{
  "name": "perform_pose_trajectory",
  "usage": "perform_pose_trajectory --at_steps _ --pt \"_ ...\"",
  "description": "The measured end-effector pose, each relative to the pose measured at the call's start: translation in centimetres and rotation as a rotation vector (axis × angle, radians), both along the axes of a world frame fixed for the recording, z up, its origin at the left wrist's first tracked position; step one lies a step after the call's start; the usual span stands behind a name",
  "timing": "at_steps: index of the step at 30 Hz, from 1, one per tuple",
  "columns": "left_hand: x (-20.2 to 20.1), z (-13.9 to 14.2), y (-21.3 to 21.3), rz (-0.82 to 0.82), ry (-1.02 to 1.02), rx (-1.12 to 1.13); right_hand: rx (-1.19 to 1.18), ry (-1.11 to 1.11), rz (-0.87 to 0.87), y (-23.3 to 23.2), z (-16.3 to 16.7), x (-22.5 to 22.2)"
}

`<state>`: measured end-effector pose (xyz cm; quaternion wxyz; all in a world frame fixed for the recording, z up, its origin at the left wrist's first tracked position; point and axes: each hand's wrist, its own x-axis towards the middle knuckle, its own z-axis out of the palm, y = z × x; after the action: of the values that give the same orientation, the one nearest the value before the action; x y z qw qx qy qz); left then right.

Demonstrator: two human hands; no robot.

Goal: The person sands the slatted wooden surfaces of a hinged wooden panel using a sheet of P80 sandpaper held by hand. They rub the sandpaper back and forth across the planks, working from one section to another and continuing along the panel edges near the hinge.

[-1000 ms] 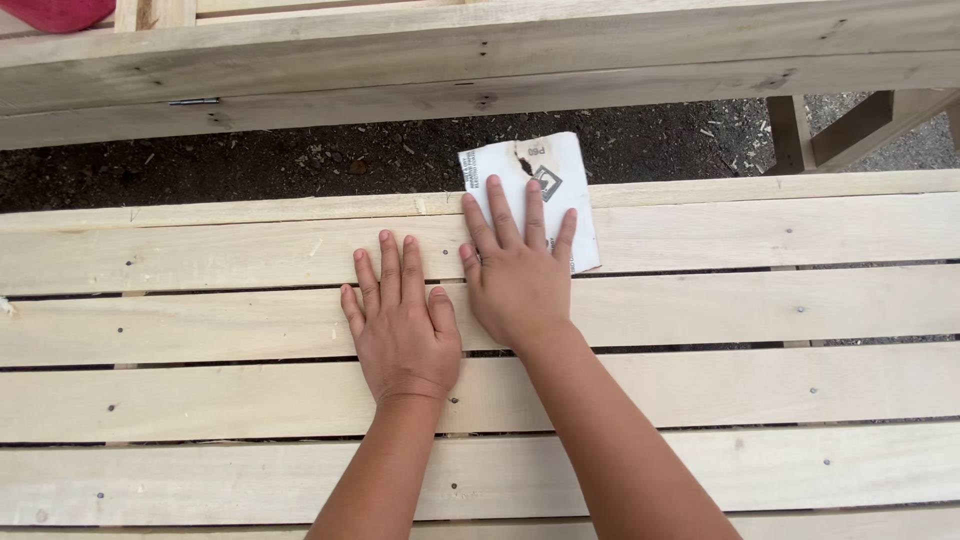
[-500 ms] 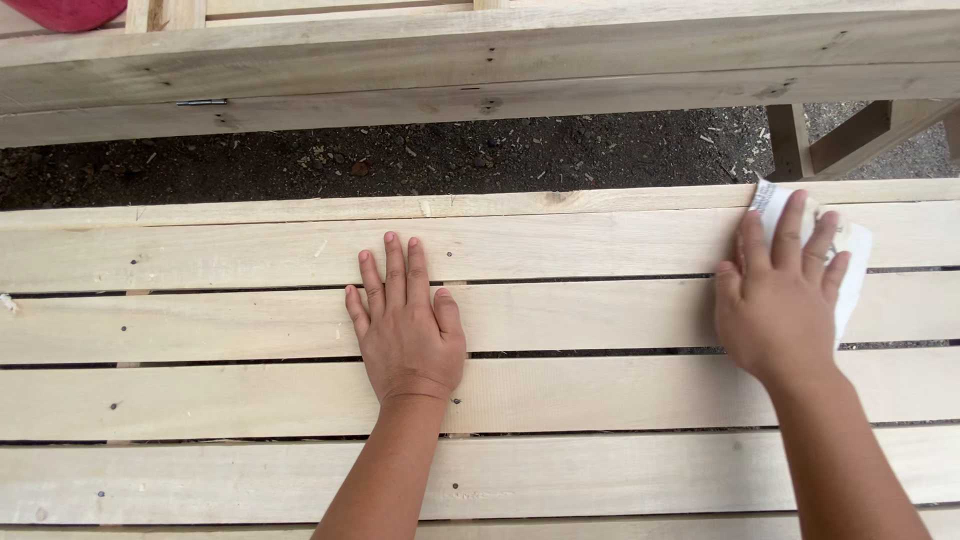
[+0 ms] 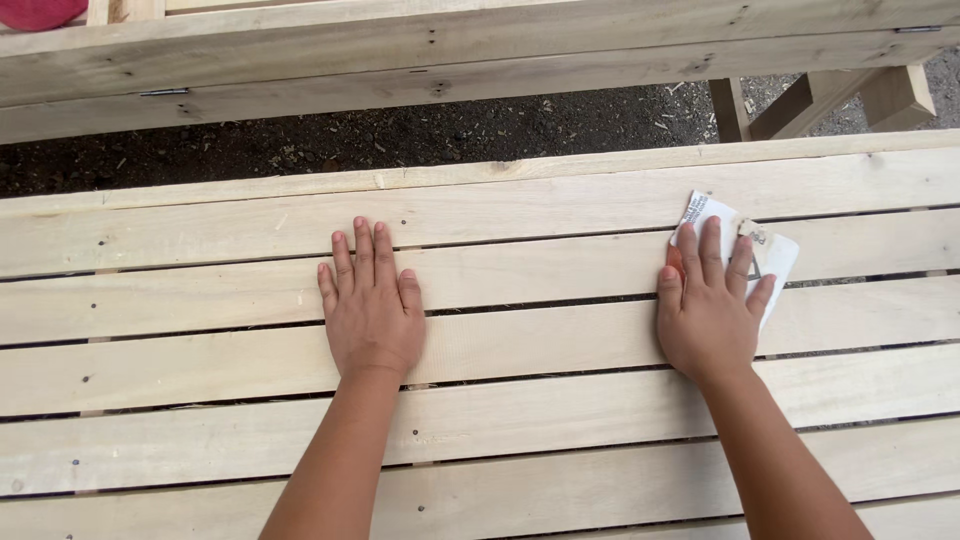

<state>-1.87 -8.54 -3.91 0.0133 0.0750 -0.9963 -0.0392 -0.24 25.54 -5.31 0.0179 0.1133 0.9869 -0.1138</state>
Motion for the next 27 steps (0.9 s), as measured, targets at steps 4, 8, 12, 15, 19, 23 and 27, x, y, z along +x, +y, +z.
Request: perform_pose_trajectory --at_steps 4,8,12,15,19,23,27 --pt "5.6 0.5 0.7 -0.018 -0.061 -0.03 -0.06 0.093 -0.153 2.8 0.3 0.6" --pt "7.4 0.2 0.9 0.025 -0.054 -0.047 0.027 0.057 0.147 -10.3 0.6 1.7" --pt "7.3 0.1 0.7 0.028 -0.057 -0.025 -0.034 0.138 0.478 -21.5 0.1 3.2" --pt "7.0 0.1 0.8 0.028 -0.044 -0.015 -0.044 0.064 0.535 -17.9 -0.1 2.8" --pt "6.9 0.1 1.0 0.039 -0.072 -0.042 0.06 0.016 0.121 -4.2 0.9 1.1" --pt "7.0 0.0 1.0 0.056 -0.073 -0.061 -0.058 0.017 -0.205 2.4 1.2 0.1" --pt "6.7 0.1 1.0 0.059 -0.069 -0.069 -0.026 0.001 -0.047 -7.1 0.9 0.8"
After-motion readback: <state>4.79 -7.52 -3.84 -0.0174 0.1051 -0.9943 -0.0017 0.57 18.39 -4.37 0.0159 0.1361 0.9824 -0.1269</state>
